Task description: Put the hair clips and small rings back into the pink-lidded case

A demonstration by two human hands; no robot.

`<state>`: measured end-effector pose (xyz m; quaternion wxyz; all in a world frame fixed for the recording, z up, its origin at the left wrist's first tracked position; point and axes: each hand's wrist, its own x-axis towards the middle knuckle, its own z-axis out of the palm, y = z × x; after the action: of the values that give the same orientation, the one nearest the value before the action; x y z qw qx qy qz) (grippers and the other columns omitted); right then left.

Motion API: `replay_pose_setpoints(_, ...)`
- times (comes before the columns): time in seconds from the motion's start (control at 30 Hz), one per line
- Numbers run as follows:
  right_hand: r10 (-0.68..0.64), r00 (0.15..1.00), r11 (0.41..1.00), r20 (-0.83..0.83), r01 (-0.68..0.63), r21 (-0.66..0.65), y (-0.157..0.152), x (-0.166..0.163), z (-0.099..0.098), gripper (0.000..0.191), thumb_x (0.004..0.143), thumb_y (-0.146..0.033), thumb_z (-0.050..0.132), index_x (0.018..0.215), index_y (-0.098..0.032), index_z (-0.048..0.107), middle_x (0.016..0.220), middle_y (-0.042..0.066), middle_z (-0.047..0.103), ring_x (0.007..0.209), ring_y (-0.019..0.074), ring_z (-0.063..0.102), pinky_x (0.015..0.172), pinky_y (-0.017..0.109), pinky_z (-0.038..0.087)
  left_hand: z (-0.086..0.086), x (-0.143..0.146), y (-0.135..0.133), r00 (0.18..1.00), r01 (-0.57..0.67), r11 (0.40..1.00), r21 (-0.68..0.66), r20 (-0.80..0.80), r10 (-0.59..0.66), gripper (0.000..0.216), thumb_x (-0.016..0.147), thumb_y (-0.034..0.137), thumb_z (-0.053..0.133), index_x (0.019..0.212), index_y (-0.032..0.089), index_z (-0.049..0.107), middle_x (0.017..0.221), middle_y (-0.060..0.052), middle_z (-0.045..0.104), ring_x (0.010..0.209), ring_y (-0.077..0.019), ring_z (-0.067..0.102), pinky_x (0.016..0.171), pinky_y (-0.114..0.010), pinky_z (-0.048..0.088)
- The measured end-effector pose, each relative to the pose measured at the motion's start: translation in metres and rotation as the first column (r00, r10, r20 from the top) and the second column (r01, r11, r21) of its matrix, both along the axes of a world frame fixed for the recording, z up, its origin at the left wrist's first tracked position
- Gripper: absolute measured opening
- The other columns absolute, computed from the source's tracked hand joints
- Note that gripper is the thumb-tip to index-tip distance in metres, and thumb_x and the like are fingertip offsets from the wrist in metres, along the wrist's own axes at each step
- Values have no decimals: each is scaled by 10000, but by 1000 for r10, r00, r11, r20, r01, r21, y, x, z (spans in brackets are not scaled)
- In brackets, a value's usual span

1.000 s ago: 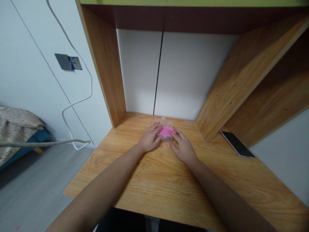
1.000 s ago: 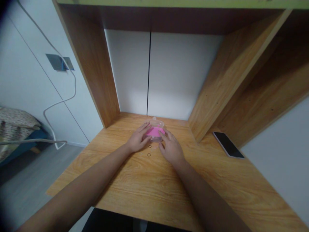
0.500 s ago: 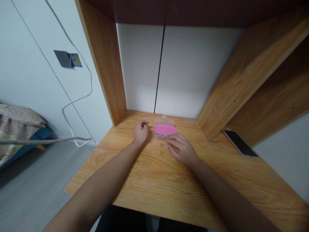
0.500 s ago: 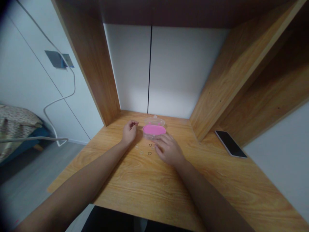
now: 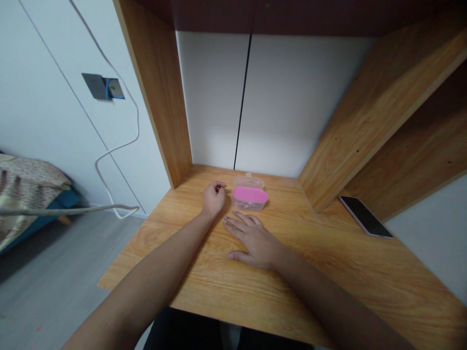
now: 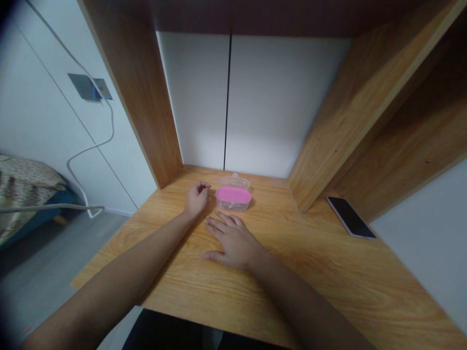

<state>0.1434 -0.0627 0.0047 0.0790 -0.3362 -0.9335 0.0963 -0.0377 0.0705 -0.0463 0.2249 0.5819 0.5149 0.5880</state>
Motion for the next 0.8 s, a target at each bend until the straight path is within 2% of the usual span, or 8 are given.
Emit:
replay_pose_setpoints(0.2,-25,999,995,-49,29,96,9,14,-1,683,924,-630,495,1457,-203,475,1490,109,504,1451,344,304,1161,564,244,0,-1,0,1000,4,1000,-6,-8,-4,181,816,171,506,896,174,669,809,-36,684,717,-154,625,668,-257,469)
replay_pose_setpoints(0.33,-19,990,980,-141,46,192,18,26,-3,477,937,-487,572,1336,-227,601,1369,90,619,1347,321,461,1100,552,355,2,-1,-1,1000,2,1000,-5,-18,-2,178,806,157,507,874,175,670,800,-35,686,716,-161,623,678,-268,470)
replay_pose_setpoints(0.43,-10,968,964,-251,76,254,23,30,-6,281,930,-363,613,1173,-251,702,1187,66,718,1195,283,585,1012,504,450,4,-1,-3,1000,1,1000,-1,-14,-1,184,795,141,502,858,176,671,807,-39,693,731,-166,629,689,-272,469)
replay_pose_setpoints(0.57,1,889,938,-457,158,309,29,33,-10,152,891,-209,645,990,-262,747,942,32,767,955,229,666,878,439,524,12,1,-10,998,23,999,40,-63,-20,199,790,127,486,844,175,671,775,-32,682,696,-164,609,659,-271,453)
replay_pose_setpoints(0.67,-2,803,928,-595,224,299,32,36,-11,129,869,-187,668,941,-258,747,867,25,763,857,210,674,818,409,551,22,1,-20,986,91,983,161,-155,-65,203,792,108,470,799,180,659,789,-41,679,739,-176,607,679,-286,450)
replay_pose_setpoints(0.8,-30,693,926,-721,291,241,32,37,-10,80,854,-194,693,887,-248,742,843,32,747,818,200,684,771,377,569,34,4,-37,916,266,902,340,-380,-127,181,814,130,485,788,188,655,762,-56,653,767,-198,592,742,-334,460)
